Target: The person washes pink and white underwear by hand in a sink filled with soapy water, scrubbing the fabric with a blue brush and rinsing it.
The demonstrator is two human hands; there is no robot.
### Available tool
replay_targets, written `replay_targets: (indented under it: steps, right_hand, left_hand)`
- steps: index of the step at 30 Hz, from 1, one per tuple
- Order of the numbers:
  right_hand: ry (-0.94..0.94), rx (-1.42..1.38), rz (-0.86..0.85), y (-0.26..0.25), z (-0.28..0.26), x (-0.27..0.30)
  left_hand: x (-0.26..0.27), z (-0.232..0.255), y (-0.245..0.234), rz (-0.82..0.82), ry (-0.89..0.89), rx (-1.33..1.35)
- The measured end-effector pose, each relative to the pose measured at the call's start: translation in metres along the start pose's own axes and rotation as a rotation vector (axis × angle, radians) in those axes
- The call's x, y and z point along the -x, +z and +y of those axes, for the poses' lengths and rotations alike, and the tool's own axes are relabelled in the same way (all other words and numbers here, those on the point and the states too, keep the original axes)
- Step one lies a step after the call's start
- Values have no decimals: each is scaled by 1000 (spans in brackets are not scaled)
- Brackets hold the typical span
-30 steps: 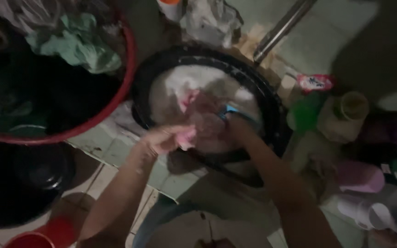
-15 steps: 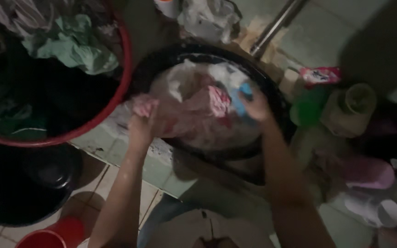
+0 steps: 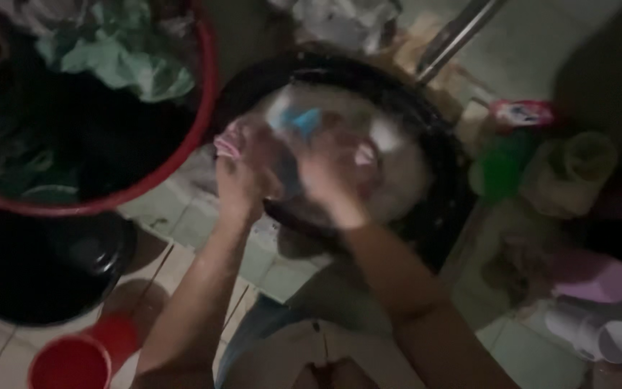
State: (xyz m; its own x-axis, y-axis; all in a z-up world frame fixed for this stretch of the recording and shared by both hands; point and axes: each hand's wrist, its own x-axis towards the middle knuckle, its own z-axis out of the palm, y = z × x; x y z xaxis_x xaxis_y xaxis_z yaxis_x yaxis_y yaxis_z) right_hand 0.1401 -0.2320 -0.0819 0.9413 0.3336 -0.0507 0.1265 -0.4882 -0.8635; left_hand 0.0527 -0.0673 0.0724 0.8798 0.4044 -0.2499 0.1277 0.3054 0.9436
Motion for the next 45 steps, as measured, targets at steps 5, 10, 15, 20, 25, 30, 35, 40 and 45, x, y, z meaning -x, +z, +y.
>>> replay_targets:
  steps: [5,10,15,20,25,30,35,40,45]
  right_hand:
    - [-10,-4,127,-67,47,-15]
    - [-8,203,222,-122,137,14]
    - [116,-67,-39,-104,184,29]
    - [-205,-352,-253,-168,74,28]
    - [-50,-472,-173,-170,-60,38]
    - [-25,-542,-78,-191,-21,21]
    - [148,603,87,-125,54,-26]
    - [-111,114,-47,14,35,-2]
    - [5,113,71,-31,27,-47]
  left_hand:
    - [-12,42,-10,-55,223,137]
    - [-34,-93,43,-73,-757,715]
    - [-16,-110,24,-725,-505,442]
    - [-35,-31,-17,-490,-481,507]
    - [-12,-65,12,-1037,-324,108]
    - [-14,-55,-76,-678,21,282]
    - [-22,-121,-86,59,-241,-267]
    - [-28,-125,-85,157,-155,-267]
    - [-18,-43,-88,57,-24,-208]
